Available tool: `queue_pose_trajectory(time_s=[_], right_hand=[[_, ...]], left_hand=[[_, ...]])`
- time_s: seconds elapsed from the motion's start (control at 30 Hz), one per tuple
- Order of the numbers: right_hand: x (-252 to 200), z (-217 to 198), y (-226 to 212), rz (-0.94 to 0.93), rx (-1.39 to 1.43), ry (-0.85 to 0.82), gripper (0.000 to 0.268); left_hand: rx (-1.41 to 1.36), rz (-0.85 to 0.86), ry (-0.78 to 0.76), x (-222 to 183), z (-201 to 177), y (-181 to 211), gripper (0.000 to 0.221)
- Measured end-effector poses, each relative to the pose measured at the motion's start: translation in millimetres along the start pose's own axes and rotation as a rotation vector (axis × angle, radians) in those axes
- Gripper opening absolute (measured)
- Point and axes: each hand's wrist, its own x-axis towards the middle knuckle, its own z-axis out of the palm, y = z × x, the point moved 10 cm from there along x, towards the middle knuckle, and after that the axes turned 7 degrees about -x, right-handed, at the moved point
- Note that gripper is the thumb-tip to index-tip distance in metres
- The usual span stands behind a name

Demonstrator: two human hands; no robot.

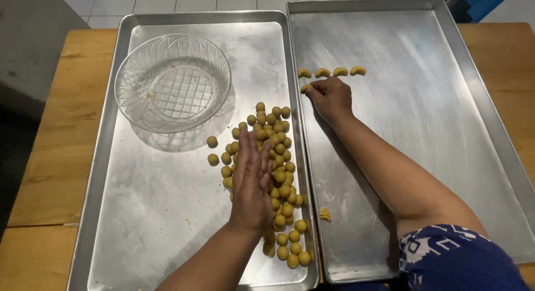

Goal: Shaping small pre-portioned dough balls into crescent shapes by rolling them between palms and placing them on a baking sheet.

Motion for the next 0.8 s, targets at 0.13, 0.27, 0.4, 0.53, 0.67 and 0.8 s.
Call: queue_pose_trajectory(time_s=[0.13, 0.27, 0.4, 0.53, 0.67, 0.8], right_hand=[[2, 5, 2, -0.012, -0.018, -0.027, 0.023], [0, 3, -5, -0.034, 0.015, -0.015, 0.024], [-2, 2, -10, -0.070, -0.038, -0.042, 0.023], [-6, -8, -9, -0.110, -0.017, 0.008, 0.036], [-24, -28, -17, -0.324, 0.072, 0.180, 0.026], [-79, -41, -67, -0.496, 0.188, 0.112, 0.019]], left_hand=[[-0.010, -0.001, 0.008, -2, 1, 0, 0.076], [-0.020, 0.008, 0.004, -3, 1, -4, 0.076], [-0.018, 0.010, 0.010, -4, 1, -1, 0.075], [-0.023, 0.034, 0.027, -3, -1, 7, 0.074], [-0.077, 0.069, 0.050, 2, -12, 8, 0.067], [-0.073, 0.075, 0.086, 7, -23, 8, 0.061]])
